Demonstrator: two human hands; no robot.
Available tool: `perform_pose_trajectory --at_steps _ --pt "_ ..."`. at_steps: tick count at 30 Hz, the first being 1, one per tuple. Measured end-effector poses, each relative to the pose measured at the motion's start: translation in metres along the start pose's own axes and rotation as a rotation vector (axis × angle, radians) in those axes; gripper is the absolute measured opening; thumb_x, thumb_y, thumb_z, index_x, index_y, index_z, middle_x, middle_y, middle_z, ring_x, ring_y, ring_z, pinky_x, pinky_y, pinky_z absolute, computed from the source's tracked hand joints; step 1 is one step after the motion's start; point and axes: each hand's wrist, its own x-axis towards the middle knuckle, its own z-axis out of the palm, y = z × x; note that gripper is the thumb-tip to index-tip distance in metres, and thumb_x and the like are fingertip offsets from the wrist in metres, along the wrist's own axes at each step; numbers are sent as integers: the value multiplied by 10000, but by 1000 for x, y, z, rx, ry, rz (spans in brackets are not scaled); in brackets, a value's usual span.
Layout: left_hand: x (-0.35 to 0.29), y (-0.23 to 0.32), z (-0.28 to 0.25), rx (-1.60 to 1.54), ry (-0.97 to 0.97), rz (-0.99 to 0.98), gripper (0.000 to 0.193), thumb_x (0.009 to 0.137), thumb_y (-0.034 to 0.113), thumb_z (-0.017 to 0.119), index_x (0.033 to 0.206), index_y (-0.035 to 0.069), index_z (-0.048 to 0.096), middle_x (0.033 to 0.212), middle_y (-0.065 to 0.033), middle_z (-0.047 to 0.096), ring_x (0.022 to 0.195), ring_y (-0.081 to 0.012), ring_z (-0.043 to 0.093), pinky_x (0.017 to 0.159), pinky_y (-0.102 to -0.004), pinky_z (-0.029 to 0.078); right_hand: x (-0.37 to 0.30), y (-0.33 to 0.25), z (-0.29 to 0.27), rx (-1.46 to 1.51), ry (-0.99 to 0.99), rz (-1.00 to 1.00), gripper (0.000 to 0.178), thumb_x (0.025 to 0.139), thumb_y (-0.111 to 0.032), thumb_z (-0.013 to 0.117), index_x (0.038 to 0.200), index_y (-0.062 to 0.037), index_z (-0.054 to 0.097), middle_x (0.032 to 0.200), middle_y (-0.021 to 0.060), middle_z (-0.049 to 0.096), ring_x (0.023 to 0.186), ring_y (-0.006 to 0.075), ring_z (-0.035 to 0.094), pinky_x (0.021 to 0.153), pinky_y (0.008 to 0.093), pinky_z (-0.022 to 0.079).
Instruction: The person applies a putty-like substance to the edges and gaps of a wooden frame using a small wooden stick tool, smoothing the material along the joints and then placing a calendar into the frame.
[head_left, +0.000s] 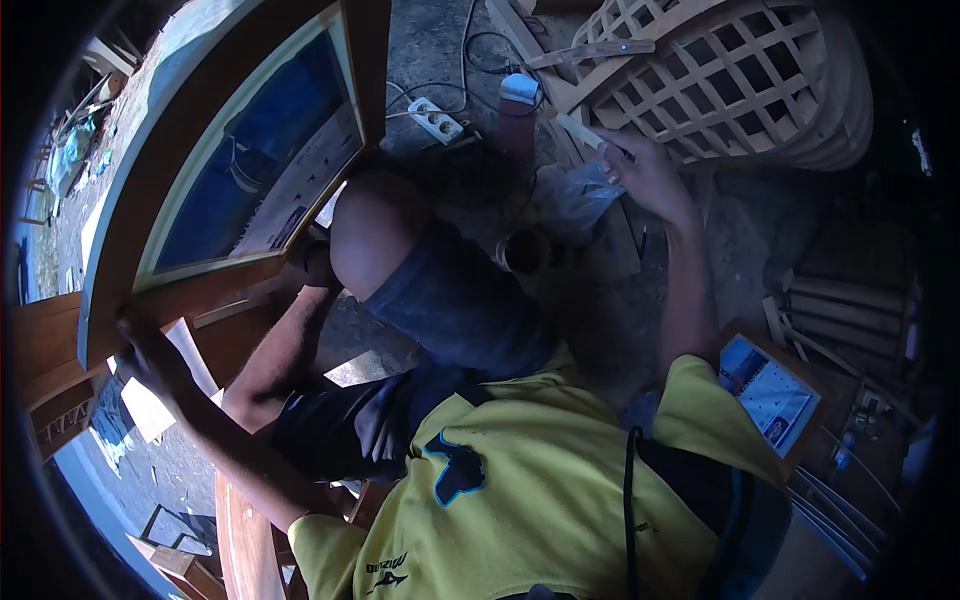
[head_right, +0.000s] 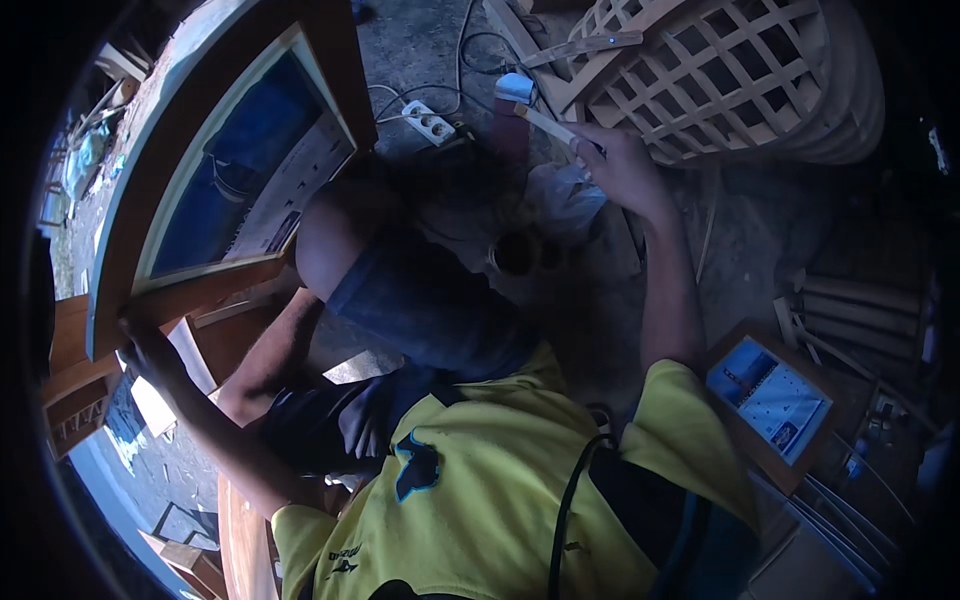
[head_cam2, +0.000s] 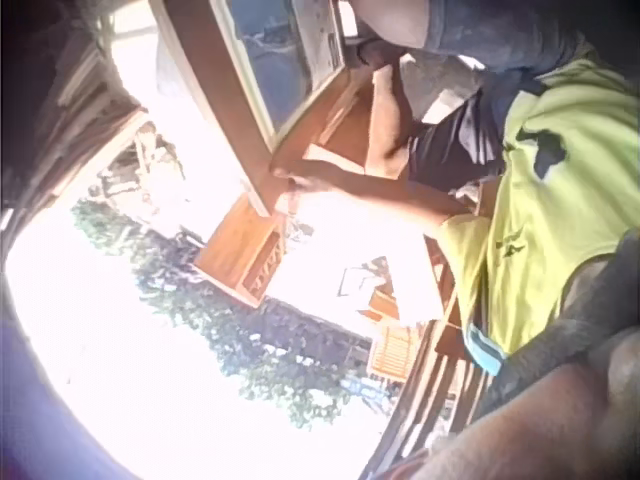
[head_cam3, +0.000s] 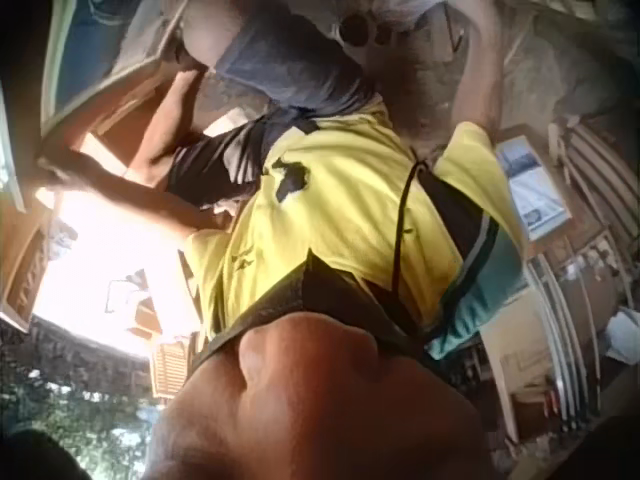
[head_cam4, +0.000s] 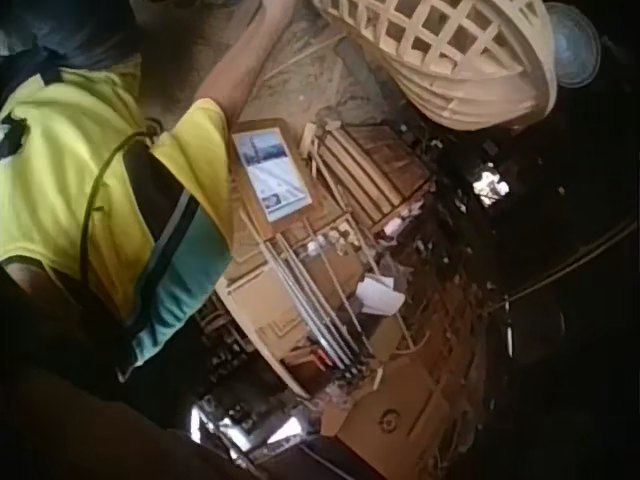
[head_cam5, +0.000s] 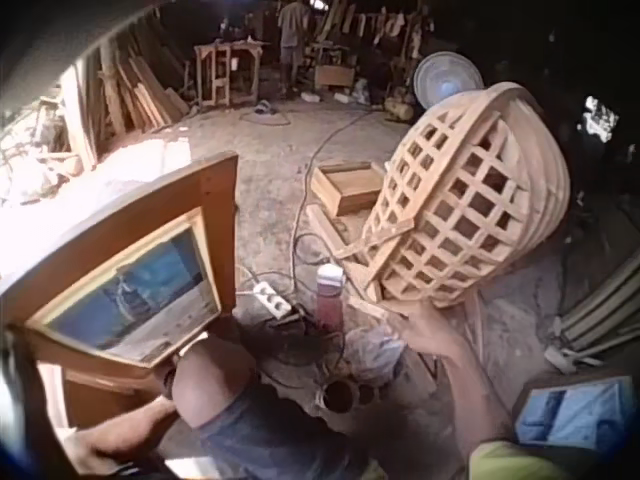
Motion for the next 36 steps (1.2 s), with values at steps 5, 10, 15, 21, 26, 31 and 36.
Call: perform_pose_trajectory --at_steps 5,10,15,21,26,31,36 --pt "33 -39 -39 -200 82 -173 600 1055 449 583 1367 -62 537 1326 -186 632 1247 -294 584 1066 -424 435 -95 133 125 -327 -147 85 224 869 -27 591 1045 -40 729 969 245 710 968 451 677 842 553 544" --pt "21 -25 -23 -96 287 -174 818 919 494 772 1152 -203 412 1147 -293 595 1054 -292 657 856 -394 574 -107 154 217 -528 -55 221 128 877 -81 619 967 -67 709 909 213 717 871 371 739 787 482 574" --pt "24 -44 -40 -304 163 -82 726 908 346 821 1179 -177 396 1162 -276 603 1046 -287 670 912 -416 587 -74 161 241 -687 -304 348 348 971 -329 624 1114 -26 717 1132 247 711 1055 422 711 896 506 571" --pt "24 -45 -41 -427 100 -74 651 940 250 791 1191 -181 373 1198 -291 593 1106 -322 658 1002 -445 556 -79 165 230 -686 -174 163 156 918 -197 664 908 -62 743 926 192 728 828 315 755 754 444 592" --pt "22 -42 -44 -381 152 -117 705 926 241 804 1229 -196 343 1273 -312 552 1181 -359 630 1062 -481 530 -83 171 199 -394 -291 404 162 844 -200 758 912 -53 753 958 179 756 833 323 752 757 451 596" --pt "23 -40 -38 -418 108 -73 703 930 228 799 1248 -202 342 1312 -316 548 1197 -362 625 1075 -493 524 -106 186 167 -27 -227 470 165 830 -158 775 931 -27 768 866 153 758 787 300 750 708 430 596" --pt "15 -24 -18 -443 97 -44 638 929 217 800 1273 -172 429 1314 -261 589 1209 -328 623 1081 -469 521 -107 178 140 384 -270 665 162 937 -157 716 1056 -69 782 835 49 735 630 135 688 542 286 543"
